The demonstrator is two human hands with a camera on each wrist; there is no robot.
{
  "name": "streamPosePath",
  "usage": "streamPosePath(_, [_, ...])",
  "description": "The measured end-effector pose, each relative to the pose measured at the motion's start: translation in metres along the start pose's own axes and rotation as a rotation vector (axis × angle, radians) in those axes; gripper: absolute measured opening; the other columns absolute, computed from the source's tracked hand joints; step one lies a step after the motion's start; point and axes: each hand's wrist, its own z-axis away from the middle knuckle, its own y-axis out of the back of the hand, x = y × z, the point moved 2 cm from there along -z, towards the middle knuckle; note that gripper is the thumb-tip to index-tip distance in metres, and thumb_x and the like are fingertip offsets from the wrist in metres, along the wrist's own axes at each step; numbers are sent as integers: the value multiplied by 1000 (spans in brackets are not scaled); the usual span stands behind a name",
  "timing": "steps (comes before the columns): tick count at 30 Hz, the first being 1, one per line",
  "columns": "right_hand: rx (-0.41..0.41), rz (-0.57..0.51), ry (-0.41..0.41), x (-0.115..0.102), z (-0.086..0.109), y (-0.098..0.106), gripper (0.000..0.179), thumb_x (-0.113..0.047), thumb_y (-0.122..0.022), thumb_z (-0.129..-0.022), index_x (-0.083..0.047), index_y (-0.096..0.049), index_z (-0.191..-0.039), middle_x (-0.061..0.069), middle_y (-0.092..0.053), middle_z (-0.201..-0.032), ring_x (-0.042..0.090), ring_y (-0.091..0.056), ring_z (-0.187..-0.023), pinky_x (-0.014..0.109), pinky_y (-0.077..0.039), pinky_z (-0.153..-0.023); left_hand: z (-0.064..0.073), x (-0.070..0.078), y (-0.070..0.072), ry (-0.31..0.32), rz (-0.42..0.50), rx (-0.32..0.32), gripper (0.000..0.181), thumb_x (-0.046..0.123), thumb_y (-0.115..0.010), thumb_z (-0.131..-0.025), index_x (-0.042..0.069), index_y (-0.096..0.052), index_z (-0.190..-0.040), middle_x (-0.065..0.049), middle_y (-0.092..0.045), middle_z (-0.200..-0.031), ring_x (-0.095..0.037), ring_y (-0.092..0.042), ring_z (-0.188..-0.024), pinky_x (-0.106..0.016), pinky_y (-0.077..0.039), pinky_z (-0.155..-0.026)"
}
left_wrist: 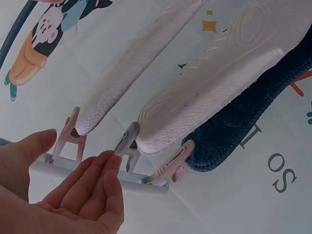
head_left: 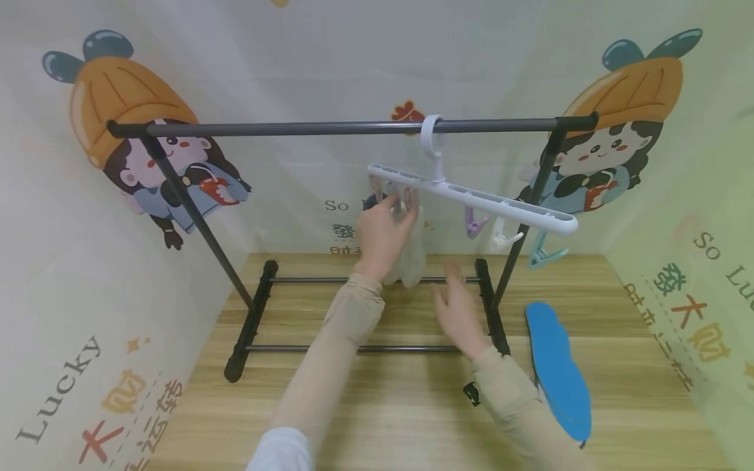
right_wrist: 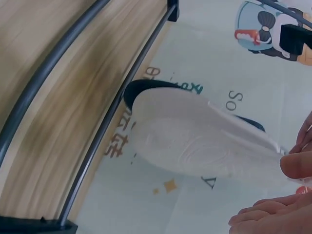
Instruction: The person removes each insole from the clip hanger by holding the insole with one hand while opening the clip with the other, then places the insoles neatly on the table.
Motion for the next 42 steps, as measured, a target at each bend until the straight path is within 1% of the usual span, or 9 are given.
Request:
streamPosePath(5, [1,1,-7,-5,-6,-6,61,-11,-45,-103,10,-15,-152,29,-12,-161,43,-13,-150,52,-10,-122,-6,0,-5,8,-26,-2,40,43,-71,-88,7,-76,-105,-10,-77,-88,-24,-68,-66,-37,-54,-64])
streamPosePath(9, [-1,12,-1,-6,-11,-10,61,-11,-45,-103,9,-15,-152,28,-12,-161,41,-13,-150,52,-10,-122,-11,-2,-11,15,-33,-11,45,49,-72,-86,10,-75,-110,-9,-77,-101,-20,-70,-65,-33,-54,-62])
streamPosePath(12, [3,10,12,-7,-15,-12,60,-9,-45,-103,11,-16,-152,29,-13,-161,41,-12,-150,52,-10,-122,-13,-1,-13,24,-27,-22,45,52,-70,-87,13,-76,-109,-7,-76,-105,-17,-69,-64,-30,-53,-61])
streamPosePath(14, [4,2,13,-7,-16,-14,60,-9,-45,-103,11,-16,-151,29,-12,-161,40,-12,-151,52,-9,-122,-12,-1,-13,30,-23,-19,42,52,-69,-88,14,-76,-105,-5,-77,-103,-17,-70,-66,-31,-52,-61])
streamPosePath(17, [9,-2,15,-8,-16,-16,61,-10,-46,-103,12,-16,-151,29,-12,-161,41,-12,-151,52,-9,-122,-11,0,-12,32,-24,-4,40,51,-68,-88,14,-77,-100,-4,-77,-100,-19,-73,-75,-33,-53,-66])
streamPosePath(20, [11,-2,17,-9,-17,-18,63,-11,-48,-102,11,-15,-152,29,-12,-161,41,-12,-151,52,-9,-122,-9,1,-11,41,-11,4,40,51,-69,-88,13,-77,-98,-4,-78,-96,-20,-74,-80,-33,-54,-70])
streamPosePath(27, [24,-15,26,-4,-26,-27,77,-22,-57,-100,10,-11,-153,29,-11,-161,42,-12,-150,52,-10,-122,-4,3,-9,57,14,10,42,55,-70,-85,14,-77,-91,1,-76,-79,-13,-64,-62,-24,-45,-60])
streamPosePath(33, [53,3,-13,-5,-36,-37,90,-35,-63,-96,10,-11,-153,32,-16,-159,46,-24,-146,55,-24,-118,-2,2,-8,72,9,28,43,58,-71,-83,15,-77,-83,2,-75,-73,-14,-62,-59,-24,-41,-56])
streamPosePath(42, [146,83,-49,-13,-41,-42,75,-23,-59,-99,12,-18,-150,36,-34,-149,50,-43,-131,59,-38,-108,0,5,-7,75,-9,18,45,61,-69,-83,17,-78,-79,4,-74,-70,-12,-61,-54,-24,-38,-50])
